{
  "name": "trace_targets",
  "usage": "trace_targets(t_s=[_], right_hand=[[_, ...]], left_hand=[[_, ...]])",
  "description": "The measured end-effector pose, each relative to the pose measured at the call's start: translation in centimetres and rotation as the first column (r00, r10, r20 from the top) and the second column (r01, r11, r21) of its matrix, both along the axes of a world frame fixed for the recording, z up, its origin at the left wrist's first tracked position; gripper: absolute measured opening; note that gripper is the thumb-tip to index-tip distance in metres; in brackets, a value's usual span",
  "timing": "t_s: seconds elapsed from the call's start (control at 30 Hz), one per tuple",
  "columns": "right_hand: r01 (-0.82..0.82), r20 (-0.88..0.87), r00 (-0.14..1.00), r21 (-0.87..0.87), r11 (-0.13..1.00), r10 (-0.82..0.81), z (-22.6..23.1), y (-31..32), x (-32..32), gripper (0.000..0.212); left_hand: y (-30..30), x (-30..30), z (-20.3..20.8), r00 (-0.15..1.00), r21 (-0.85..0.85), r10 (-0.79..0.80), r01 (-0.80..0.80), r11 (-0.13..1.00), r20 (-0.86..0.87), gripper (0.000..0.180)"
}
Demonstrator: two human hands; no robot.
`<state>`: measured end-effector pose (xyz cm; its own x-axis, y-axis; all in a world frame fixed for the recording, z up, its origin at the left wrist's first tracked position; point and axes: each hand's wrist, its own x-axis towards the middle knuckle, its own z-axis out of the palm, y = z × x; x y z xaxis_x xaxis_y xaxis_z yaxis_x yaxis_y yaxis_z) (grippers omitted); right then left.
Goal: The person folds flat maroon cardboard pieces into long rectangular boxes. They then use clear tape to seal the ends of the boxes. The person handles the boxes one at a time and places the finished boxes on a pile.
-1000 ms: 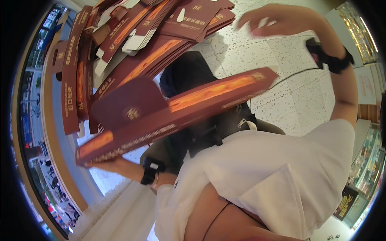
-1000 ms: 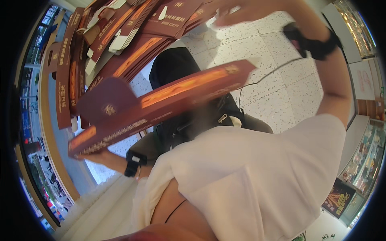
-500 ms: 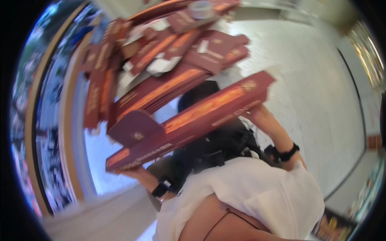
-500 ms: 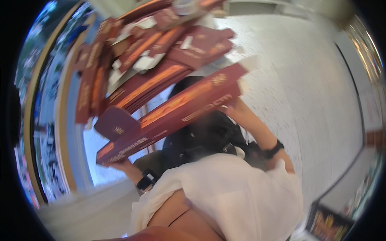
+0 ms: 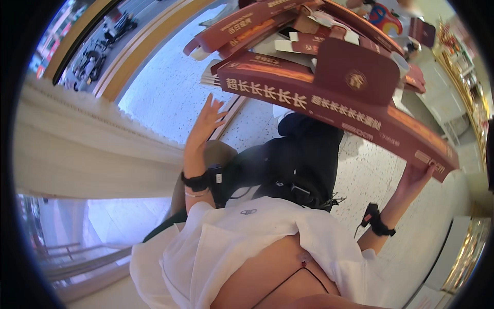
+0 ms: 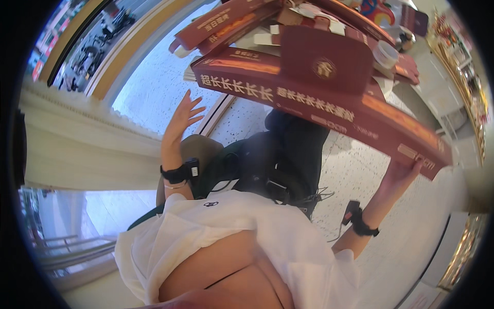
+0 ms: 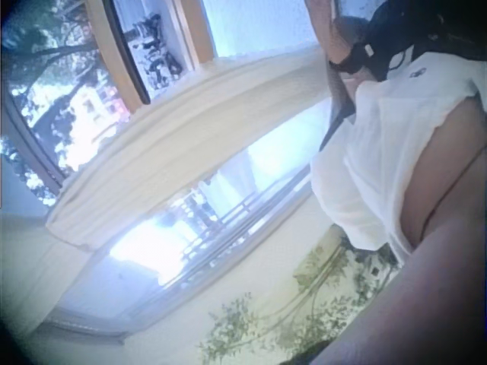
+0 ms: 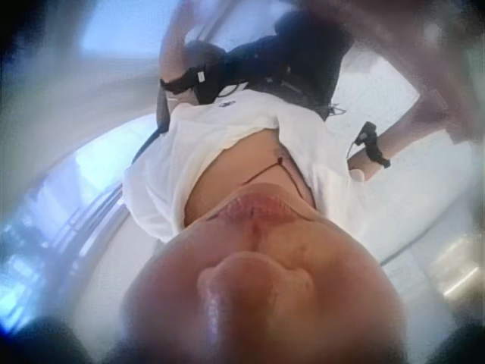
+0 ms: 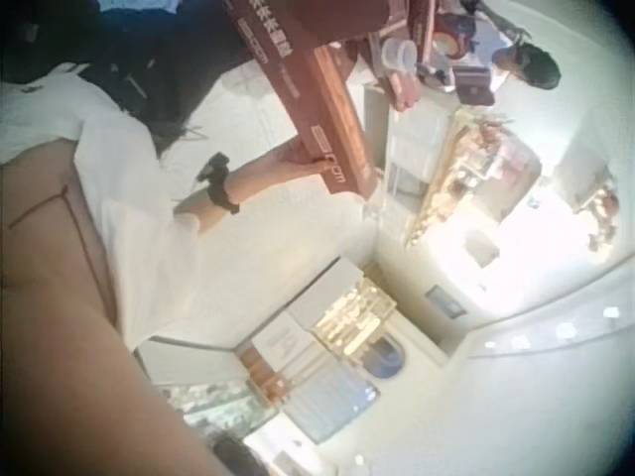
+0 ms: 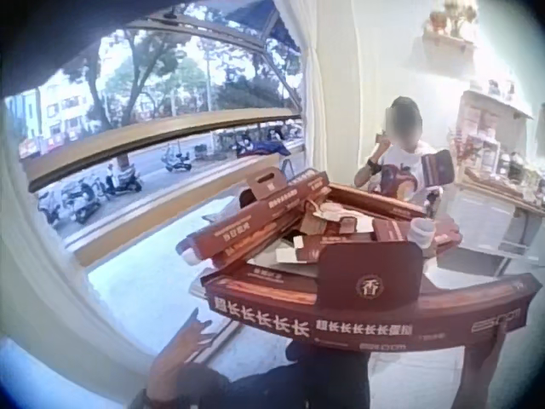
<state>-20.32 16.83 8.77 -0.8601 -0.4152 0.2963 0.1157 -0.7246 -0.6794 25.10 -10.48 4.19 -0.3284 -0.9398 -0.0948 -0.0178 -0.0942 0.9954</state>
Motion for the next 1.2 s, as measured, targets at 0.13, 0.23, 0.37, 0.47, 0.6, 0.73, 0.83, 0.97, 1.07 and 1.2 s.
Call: trace_targets(t_s=[0.13,0.23,0.37,0.47,0.6,0.73,0.83,0.97,1.07,1.2], right_hand=[[-0.032,0.153,0.988,0.061,0.998,0.022,-1.5,2.5,1.1,0.053],[-0.087,0.256,0.963,0.024,0.996,0.078,-5.4,5.1,3.0,0.053],[-0.356,0.270,0.893,-0.071,0.932,0.361,-9.7,8.1,4.6,0.057],[-0.540,0.399,0.788,0.083,0.838,0.468,-9.8,8.1,6.0,0.061],[-0.740,0.469,0.672,0.459,0.492,0.573,-7.0,6.2,6.4,0.054],[-0.667,0.300,0.622,0.688,0.288,0.724,-2.9,1.7,7.2,0.039],[-0.519,0.071,0.426,0.836,0.180,0.902,0.2,-3.3,8.1,0.028],[-0.205,-0.418,0.156,0.873,0.443,0.895,6.0,-12.0,12.7,0.025],[0.151,-0.851,-0.028,0.515,0.844,0.524,7.8,-18.5,16.4,0.029],[0.100,-0.954,-0.125,0.261,0.960,0.272,8.5,-27.3,19.2,0.042]], left_hand=[[1.2,-5.1,3.1,0.900,-0.089,0.060,-0.109,0.990,-0.432,0.081],[1.5,-7.0,3.6,0.768,-0.025,0.181,-0.248,0.968,-0.614,0.070],[1.2,-6.3,2.8,0.646,-0.064,0.097,-0.222,0.973,-0.757,0.062],[2.5,-5.0,2.9,0.668,-0.010,0.296,-0.413,0.910,-0.683,0.061],[4.0,4.4,5.1,0.444,-0.287,0.623,-0.895,0.342,-0.643,0.062],[9.4,17.0,13.6,0.663,-0.556,0.363,-0.748,0.363,-0.655,0.068],[15.3,28.7,18.8,0.923,-0.751,0.130,-0.371,0.545,-0.362,0.076],[24.1,34.9,24.3,0.986,-0.815,0.107,-0.168,0.554,-0.131,0.081],[23.4,33.6,23.8,0.937,-0.854,0.239,-0.333,0.398,-0.254,0.080],[18.7,28.7,20.9,0.732,-0.810,0.435,-0.587,0.010,-0.525,0.079]])
